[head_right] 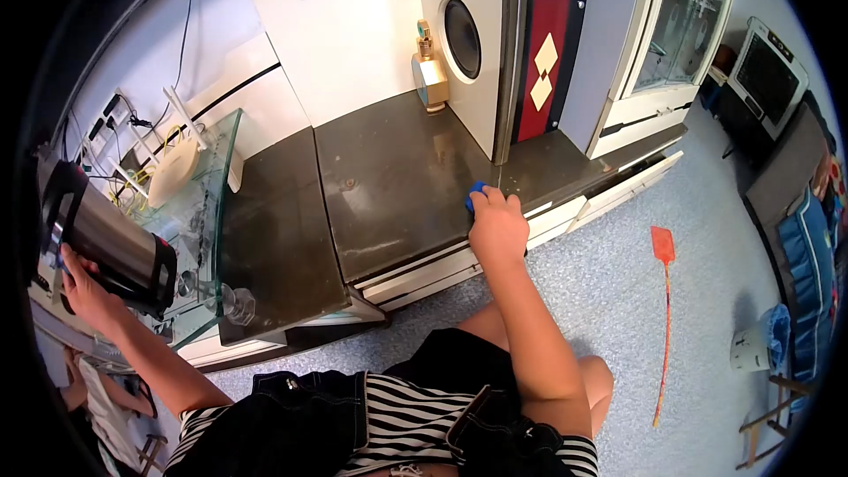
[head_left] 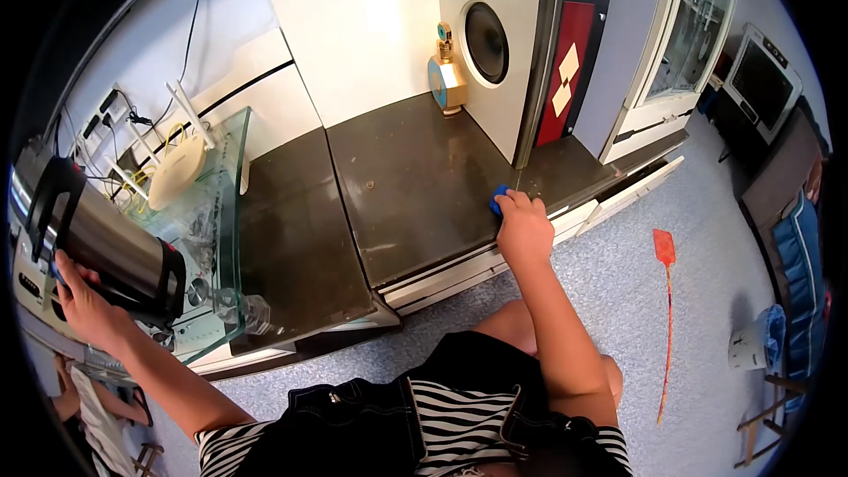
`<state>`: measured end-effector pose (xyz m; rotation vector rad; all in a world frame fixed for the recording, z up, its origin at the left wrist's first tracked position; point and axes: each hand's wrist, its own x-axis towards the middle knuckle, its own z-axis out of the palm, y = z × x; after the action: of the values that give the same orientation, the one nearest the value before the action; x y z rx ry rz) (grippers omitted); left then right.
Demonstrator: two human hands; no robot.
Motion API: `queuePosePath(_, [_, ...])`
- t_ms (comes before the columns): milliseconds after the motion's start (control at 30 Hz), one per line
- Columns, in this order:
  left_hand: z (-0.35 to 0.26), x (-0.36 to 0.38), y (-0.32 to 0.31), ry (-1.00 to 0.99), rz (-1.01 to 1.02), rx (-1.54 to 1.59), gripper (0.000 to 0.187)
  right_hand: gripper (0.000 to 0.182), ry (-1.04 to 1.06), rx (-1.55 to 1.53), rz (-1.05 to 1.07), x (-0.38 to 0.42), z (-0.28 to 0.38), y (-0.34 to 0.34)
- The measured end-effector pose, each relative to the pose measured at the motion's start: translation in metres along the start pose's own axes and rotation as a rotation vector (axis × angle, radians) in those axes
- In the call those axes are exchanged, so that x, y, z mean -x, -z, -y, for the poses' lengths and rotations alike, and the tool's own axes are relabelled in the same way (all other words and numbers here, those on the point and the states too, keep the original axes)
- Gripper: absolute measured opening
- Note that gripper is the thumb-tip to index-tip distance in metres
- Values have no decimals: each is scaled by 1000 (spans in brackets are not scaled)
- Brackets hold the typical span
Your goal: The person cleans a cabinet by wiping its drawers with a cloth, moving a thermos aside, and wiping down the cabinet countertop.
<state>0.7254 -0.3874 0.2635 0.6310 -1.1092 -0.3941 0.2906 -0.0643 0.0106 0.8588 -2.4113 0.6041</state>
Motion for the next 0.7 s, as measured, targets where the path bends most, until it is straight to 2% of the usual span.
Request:
queuePosePath(167, [20,-13,3,69,49,24,35,32,-3,10,11,-1,2,3])
queuePosePath(200, [38,-30,20,103,124,39,36,30,3,7,20,-1,1,2])
queuePosePath(233, [24,-14,16,111,121,36,36,28,10,4,28,-2,-1,3])
queuePosePath(300, [-4,15,11,-48,76,-182,42,30,30,-8,55,-3,-4,5])
queuePosePath(333, [-8,18,23,-347,133,-479,44,32,47,-24,80,-4,-6,7])
queuePosePath(367, [-12,20,36,-668,98,-759,48,32,49,-17,90,-7,-10,10])
queuePosePath(433, [-35,74,13,-936,-78,-503,41,45,105,-65,299,-22,-14,20])
queuePosePath(467, [-22,99,5,-834,-34,-25,37,53,181,-135,245,-35,-5,30])
queuePosePath(500, [-39,132,-18,-828,240,245,31,61,255,-204,186,-51,9,38])
queuePosePath(567, [-39,203,-69,-687,686,105,25,64,400,-344,54,-72,37,39])
queuePosePath(600, [-42,225,-101,-655,841,44,22,64,494,-244,136,-76,44,32])
queuePosePath(633, [-24,250,-131,-529,934,109,18,64,588,-140,218,-77,47,24])
queuePosePath(667, [1,267,-149,-395,1054,72,19,66,589,-97,369,-68,49,13])
queuePosePath(700, [22,282,-165,-259,1169,36,20,60,584,-104,462,-54,43,-8])
